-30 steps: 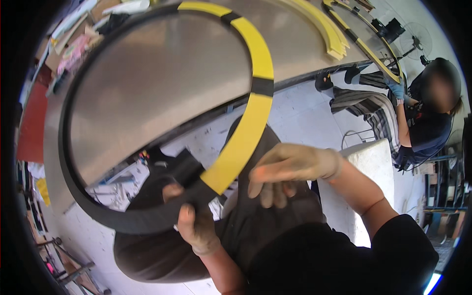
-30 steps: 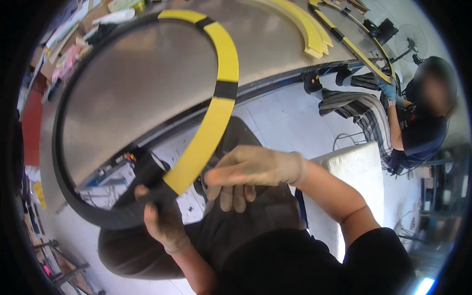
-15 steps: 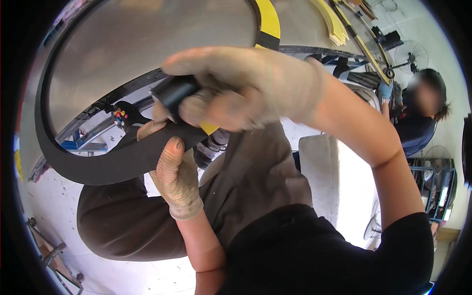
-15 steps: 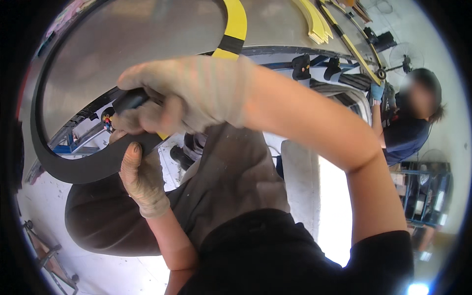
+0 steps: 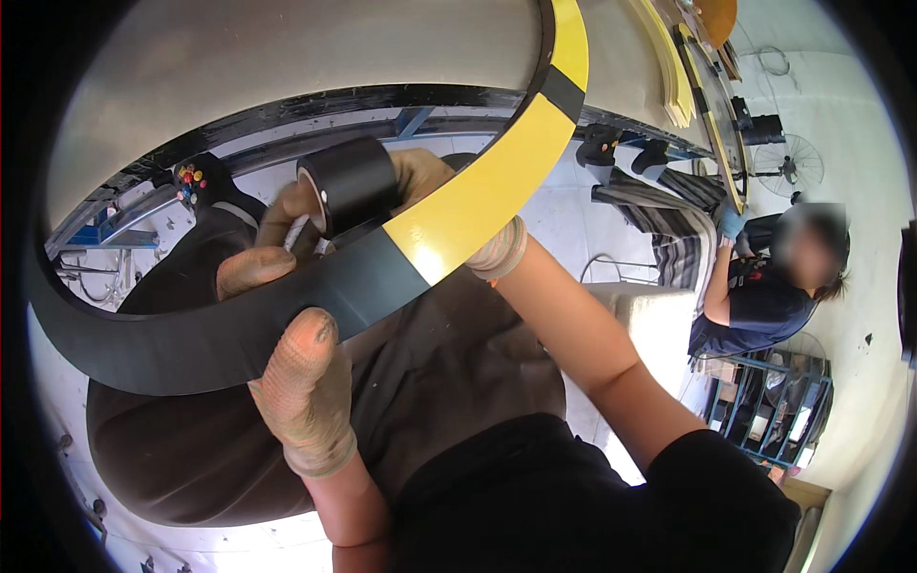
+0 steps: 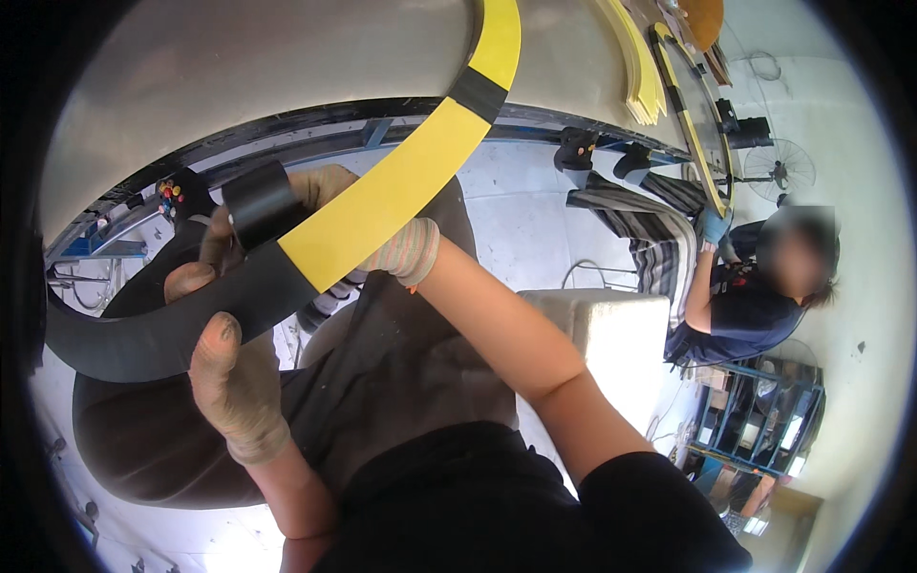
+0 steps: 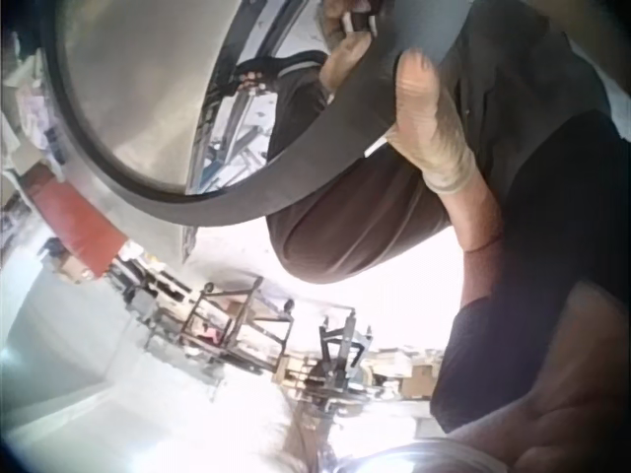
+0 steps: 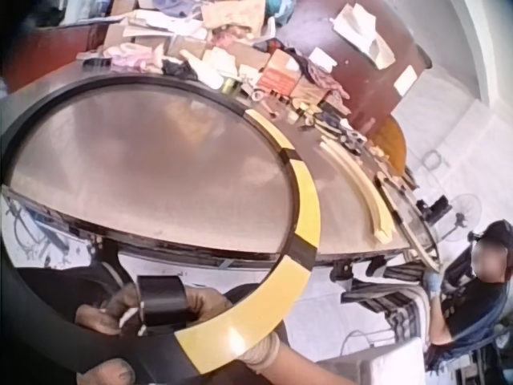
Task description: Applying yellow tape to a large circular metal component at a fabrication station.
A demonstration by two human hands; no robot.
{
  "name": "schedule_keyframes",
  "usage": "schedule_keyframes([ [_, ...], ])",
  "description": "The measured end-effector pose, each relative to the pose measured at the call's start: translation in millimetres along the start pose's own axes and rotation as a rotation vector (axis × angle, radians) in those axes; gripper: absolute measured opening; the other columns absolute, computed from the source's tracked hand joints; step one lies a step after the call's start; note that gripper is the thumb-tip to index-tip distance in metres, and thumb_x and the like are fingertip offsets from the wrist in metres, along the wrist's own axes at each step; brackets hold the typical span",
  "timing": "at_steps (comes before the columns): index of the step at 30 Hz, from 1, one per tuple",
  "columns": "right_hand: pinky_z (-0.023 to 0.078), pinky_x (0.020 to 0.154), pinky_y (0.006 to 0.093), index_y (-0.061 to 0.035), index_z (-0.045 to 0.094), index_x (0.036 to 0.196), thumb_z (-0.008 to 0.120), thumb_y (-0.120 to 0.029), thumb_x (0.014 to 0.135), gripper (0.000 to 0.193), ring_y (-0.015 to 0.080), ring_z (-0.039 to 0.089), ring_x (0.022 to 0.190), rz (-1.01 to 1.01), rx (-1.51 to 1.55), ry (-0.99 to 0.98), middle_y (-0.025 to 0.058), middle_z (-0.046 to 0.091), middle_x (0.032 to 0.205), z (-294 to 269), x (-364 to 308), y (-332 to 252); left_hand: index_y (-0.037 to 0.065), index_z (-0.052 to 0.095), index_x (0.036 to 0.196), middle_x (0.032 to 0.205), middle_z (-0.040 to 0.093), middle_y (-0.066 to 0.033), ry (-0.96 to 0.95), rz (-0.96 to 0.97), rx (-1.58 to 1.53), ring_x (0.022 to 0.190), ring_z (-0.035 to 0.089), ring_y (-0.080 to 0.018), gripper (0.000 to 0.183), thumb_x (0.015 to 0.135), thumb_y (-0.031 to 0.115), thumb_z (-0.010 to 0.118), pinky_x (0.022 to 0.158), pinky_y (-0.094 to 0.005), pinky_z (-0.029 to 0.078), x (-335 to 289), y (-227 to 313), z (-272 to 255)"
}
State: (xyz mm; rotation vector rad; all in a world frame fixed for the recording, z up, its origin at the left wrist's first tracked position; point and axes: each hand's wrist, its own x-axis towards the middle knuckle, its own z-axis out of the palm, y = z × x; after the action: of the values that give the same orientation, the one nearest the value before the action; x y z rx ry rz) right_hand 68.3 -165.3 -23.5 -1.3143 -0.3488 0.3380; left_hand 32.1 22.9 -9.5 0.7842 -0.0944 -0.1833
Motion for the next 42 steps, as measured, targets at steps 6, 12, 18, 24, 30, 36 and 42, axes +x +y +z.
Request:
schedule_keyframes([
  [6, 0.051, 0.068, 0.0292, 0.0059, 0.06, 0.126, 0.066, -0.031, 0.095, 0.048, 0.0189, 0.069, 0.079, 0.228, -0.057, -0.005, 0.0185, 0.07, 0.101, -15, -106, -27, 0.013, 0.058, 0.124, 0.148, 0.045, -0.0276, 0.046, 0.043, -0.061, 0.136, 0.047, -0.036, 0.048, 0.082, 0.029, 0.076, 0.118, -0.0464, 0.031, -1, -2, 5],
  [12, 0.055, 0.056, 0.025, 0.0102, 0.049, 0.132, 0.049, -0.026, 0.104, 0.046, 0.0243, 0.072, 0.077, 0.506, 0.163, 0.309, 0.023, 0.069, 0.106, 40, -54, -145, 0.011, 0.057, 0.127, 0.149, 0.043, -0.0267, 0.021, 0.062, -0.132, 0.137, 0.047, -0.0315, 0.048, 0.084, 0.026, 0.072, 0.118, -0.0435, 0.031, -4, -3, 13],
  [18, 0.058, 0.072, 0.0239, 0.01, 0.053, 0.123, 0.05, -0.025, 0.102, 0.04, 0.0226, 0.069, 0.091, 0.749, 0.601, 0.182, 0.02, 0.067, 0.107, 38, -18, -141, 0.003, 0.055, 0.128, 0.151, 0.044, -0.0228, 0.012, 0.041, -0.141, 0.136, 0.046, -0.0303, 0.045, 0.089, 0.022, 0.067, 0.118, -0.0414, 0.032, -5, -13, -9],
  [24, 0.047, 0.047, 0.0189, 0.0021, 0.062, 0.115, 0.062, -0.042, 0.099, 0.047, 0.0088, 0.065, 0.056, 0.782, 0.139, 0.272, 0.0081, 0.072, 0.077, 76, -105, -112, 0.011, 0.06, 0.124, 0.155, 0.037, -0.0256, -0.066, 0.192, -0.049, 0.144, 0.034, -0.0454, 0.041, 0.088, 0.027, 0.068, 0.122, -0.0585, 0.016, 5, -10, 0],
  [30, 0.056, 0.087, 0.0353, 0.0051, 0.062, 0.122, 0.07, -0.028, 0.093, 0.045, 0.0254, 0.068, 0.107, 0.113, -0.538, 0.167, 0.0161, 0.07, 0.119, -20, -50, 14, 0.016, 0.059, 0.126, 0.158, 0.032, -0.027, -0.052, 0.206, 0.124, 0.148, 0.029, -0.0437, 0.045, 0.086, 0.034, 0.069, 0.123, -0.0548, 0.014, 8, -15, -4],
  [36, 0.051, 0.088, 0.035, 0.0065, 0.059, 0.128, 0.065, -0.027, 0.095, 0.047, 0.0225, 0.064, 0.107, -0.261, -0.057, 0.261, 0.0143, 0.066, 0.12, 11, -28, 13, 0.007, 0.05, 0.133, 0.147, 0.045, -0.0231, 0.037, -0.011, -0.118, 0.137, 0.044, -0.0334, 0.056, 0.088, 0.035, 0.068, 0.12, -0.0454, 0.024, -15, -9, 20],
  [42, 0.051, 0.064, 0.0237, 0.0079, 0.048, 0.137, 0.055, -0.032, 0.102, 0.054, 0.0153, 0.067, 0.073, 0.225, 0.302, 0.319, 0.0169, 0.069, 0.099, -3, -101, -83, 0.001, 0.047, 0.127, 0.121, 0.056, -0.0142, 0.225, -0.081, -0.025, 0.111, 0.058, -0.0216, 0.056, 0.082, 0.021, 0.074, 0.102, -0.0347, 0.044, -11, -18, 43],
])
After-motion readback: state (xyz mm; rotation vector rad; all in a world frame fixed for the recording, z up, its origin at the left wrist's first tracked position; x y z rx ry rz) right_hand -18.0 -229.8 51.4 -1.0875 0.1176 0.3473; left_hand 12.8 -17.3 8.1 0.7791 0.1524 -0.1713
